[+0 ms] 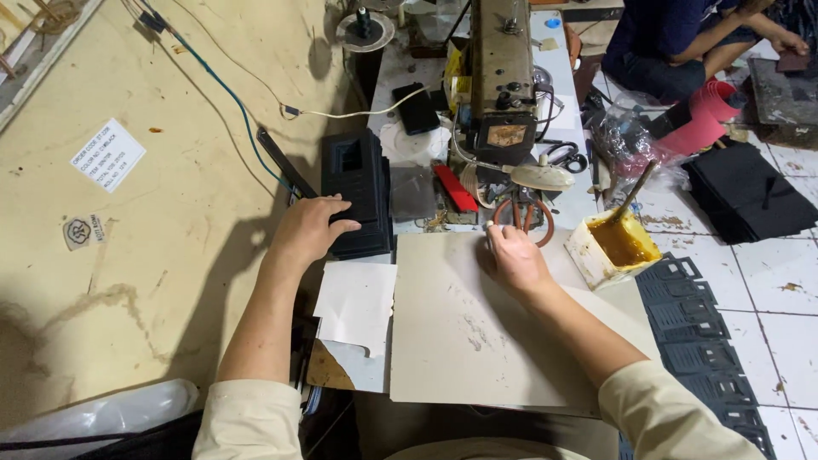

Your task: The person picks up a slotted dark frame component from a stack, dips a brush into a pot of yellow glue and spreads glue inside the frame, then lays a translucent mesh piece over the glued area and presses it down by hand. Finished glued components are set aside with a growing pile of completed pieces.

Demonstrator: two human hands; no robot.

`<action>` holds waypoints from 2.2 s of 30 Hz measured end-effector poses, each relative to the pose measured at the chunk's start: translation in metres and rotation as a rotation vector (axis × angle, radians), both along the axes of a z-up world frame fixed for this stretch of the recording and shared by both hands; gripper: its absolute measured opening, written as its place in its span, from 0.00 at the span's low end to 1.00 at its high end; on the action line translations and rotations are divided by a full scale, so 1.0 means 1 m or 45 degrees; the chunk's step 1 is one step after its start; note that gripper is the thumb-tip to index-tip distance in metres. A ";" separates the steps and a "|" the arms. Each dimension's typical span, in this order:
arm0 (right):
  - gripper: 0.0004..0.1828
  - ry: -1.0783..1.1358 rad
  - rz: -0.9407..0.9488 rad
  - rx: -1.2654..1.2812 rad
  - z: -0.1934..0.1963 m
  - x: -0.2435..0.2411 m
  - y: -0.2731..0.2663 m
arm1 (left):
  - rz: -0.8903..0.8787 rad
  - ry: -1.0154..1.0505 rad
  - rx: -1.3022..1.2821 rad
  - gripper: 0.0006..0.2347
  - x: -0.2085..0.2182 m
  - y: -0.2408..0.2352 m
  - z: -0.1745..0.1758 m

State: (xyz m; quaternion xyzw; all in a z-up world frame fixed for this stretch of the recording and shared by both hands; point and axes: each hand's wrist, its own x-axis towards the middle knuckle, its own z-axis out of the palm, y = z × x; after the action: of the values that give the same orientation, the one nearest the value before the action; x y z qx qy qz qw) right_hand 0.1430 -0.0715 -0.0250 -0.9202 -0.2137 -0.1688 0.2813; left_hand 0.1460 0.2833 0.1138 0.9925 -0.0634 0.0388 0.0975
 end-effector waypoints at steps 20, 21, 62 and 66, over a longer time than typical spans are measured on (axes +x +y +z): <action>0.05 0.104 -0.137 0.571 0.101 -0.063 -0.175 | -0.286 -0.948 -0.216 0.06 -0.120 -0.102 0.084; 0.05 0.104 -0.042 0.691 0.103 -0.061 -0.180 | -0.231 -0.955 -0.381 0.06 -0.137 -0.113 0.083; 0.11 0.430 -0.157 0.077 0.121 -0.034 -0.203 | 0.148 -0.227 -0.564 0.30 -0.169 -0.153 -0.127; 0.12 0.434 -0.147 -0.057 0.119 -0.033 -0.209 | 0.135 -0.258 -0.520 0.32 -0.170 -0.153 -0.131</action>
State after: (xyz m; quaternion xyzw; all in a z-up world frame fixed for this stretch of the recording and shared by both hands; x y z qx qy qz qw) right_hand 0.1099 -0.2802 0.0942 -0.9523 -0.1133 -0.0213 0.2827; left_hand -0.0240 0.1307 -0.0174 0.9451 -0.0117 0.1554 0.2873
